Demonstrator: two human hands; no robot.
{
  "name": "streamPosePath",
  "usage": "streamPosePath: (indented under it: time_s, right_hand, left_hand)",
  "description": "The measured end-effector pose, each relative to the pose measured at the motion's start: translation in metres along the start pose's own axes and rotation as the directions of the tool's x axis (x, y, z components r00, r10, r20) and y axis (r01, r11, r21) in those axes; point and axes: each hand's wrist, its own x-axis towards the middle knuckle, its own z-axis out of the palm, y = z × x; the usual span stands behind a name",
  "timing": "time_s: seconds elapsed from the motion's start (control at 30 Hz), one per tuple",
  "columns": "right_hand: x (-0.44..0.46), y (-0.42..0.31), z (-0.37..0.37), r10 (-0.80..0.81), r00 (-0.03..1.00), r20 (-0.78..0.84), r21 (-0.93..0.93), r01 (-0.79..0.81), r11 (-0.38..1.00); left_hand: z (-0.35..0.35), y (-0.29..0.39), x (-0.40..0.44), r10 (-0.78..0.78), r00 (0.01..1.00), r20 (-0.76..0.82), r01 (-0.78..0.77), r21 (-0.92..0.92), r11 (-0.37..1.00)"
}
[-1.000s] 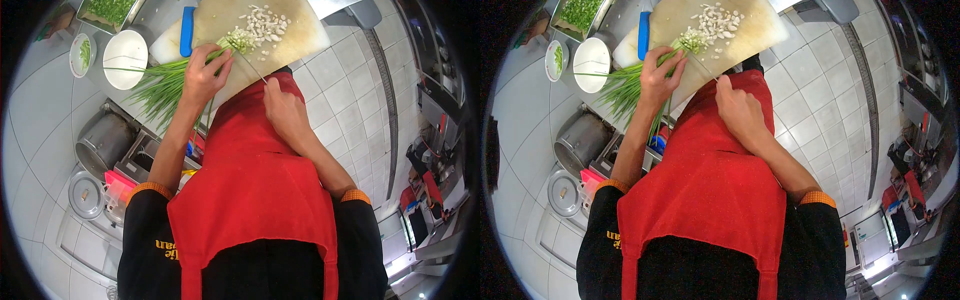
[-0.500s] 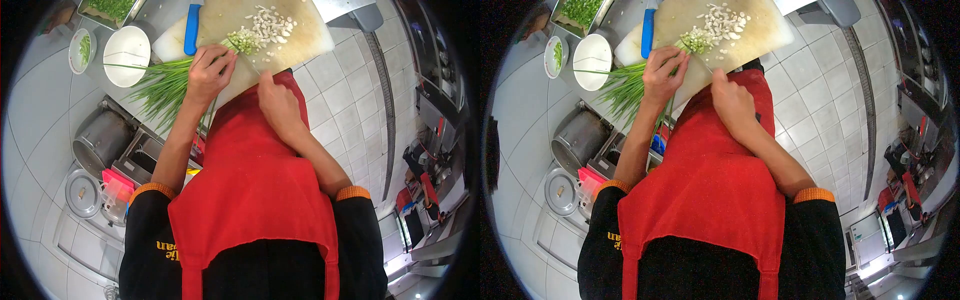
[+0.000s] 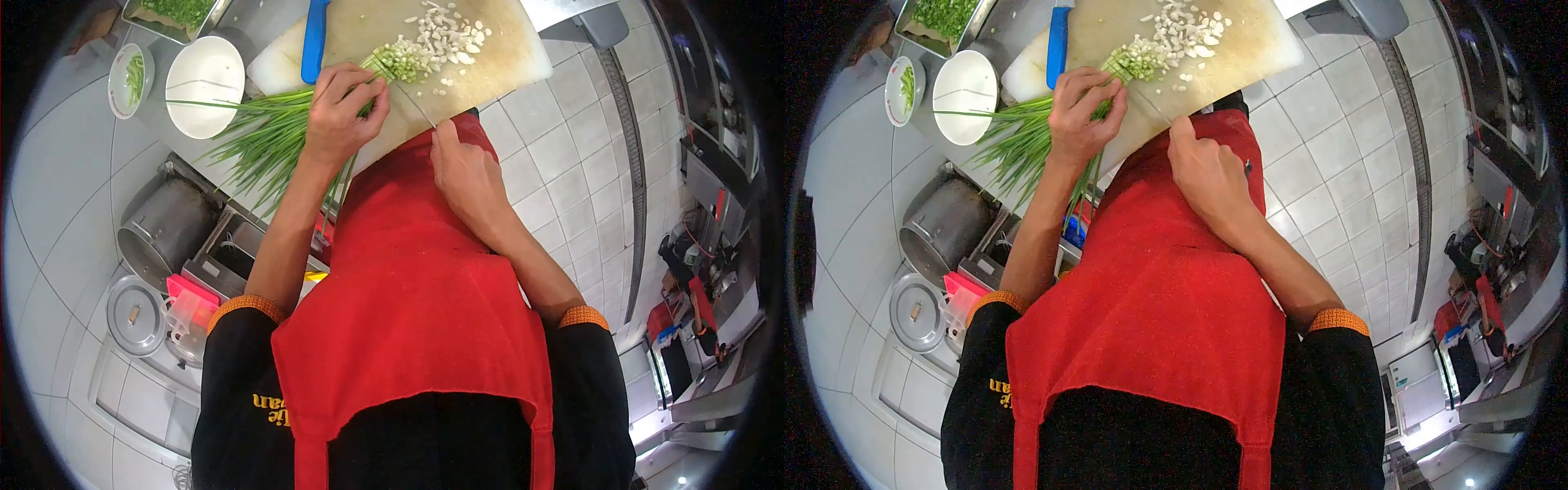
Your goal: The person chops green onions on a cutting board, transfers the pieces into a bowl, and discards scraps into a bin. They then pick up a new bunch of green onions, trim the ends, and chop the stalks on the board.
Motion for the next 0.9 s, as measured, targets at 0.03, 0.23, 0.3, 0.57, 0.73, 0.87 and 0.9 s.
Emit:
streamPosePath:
  time_s: [0.03, 0.23, 0.3, 0.57, 0.73, 0.87, 0.9]
  right_hand:
    - [0.002, -0.001, 0.001, 0.000, 1.000, 0.014, -0.026, 0.000, 1.000]
    - [0.020, -0.009, 0.013, 0.009, 1.000, -0.008, -0.154, -0.010, 0.988]
    - [0.030, -0.014, 0.018, -0.020, 0.998, -0.059, -0.168, 0.010, 0.986]
    - [-0.010, 0.010, 0.019, 0.114, 0.993, 0.011, -0.137, -0.111, 0.984]
    - [-0.028, 0.017, 0.013, 0.080, 0.997, 0.016, -0.086, -0.078, 0.993]
    - [-0.017, 0.002, 0.004, 0.043, 0.999, -0.013, -0.069, -0.044, 0.997]
    - [-0.012, 0.000, 0.004, 0.038, 0.999, 0.002, -0.072, -0.037, 0.997]
  left_hand:
    - [-0.001, 0.000, 0.000, -0.006, 1.000, 0.005, 0.006, 0.003, 1.000]
    - [0.003, -0.003, -0.002, -0.006, 1.000, -0.003, 0.006, -0.008, 1.000]
    - [0.003, -0.003, -0.002, -0.009, 1.000, -0.003, 0.009, -0.007, 1.000]
    - [0.002, -0.004, -0.002, 0.006, 1.000, 0.005, -0.006, 0.005, 1.000]
    - [0.000, -0.003, -0.001, -0.018, 1.000, 0.022, 0.018, -0.018, 1.000]
    - [-0.001, -0.004, -0.003, -0.006, 0.999, 0.035, 0.006, -0.012, 1.000]
    - [-0.001, -0.004, -0.003, -0.006, 0.999, 0.033, 0.006, -0.013, 1.000]
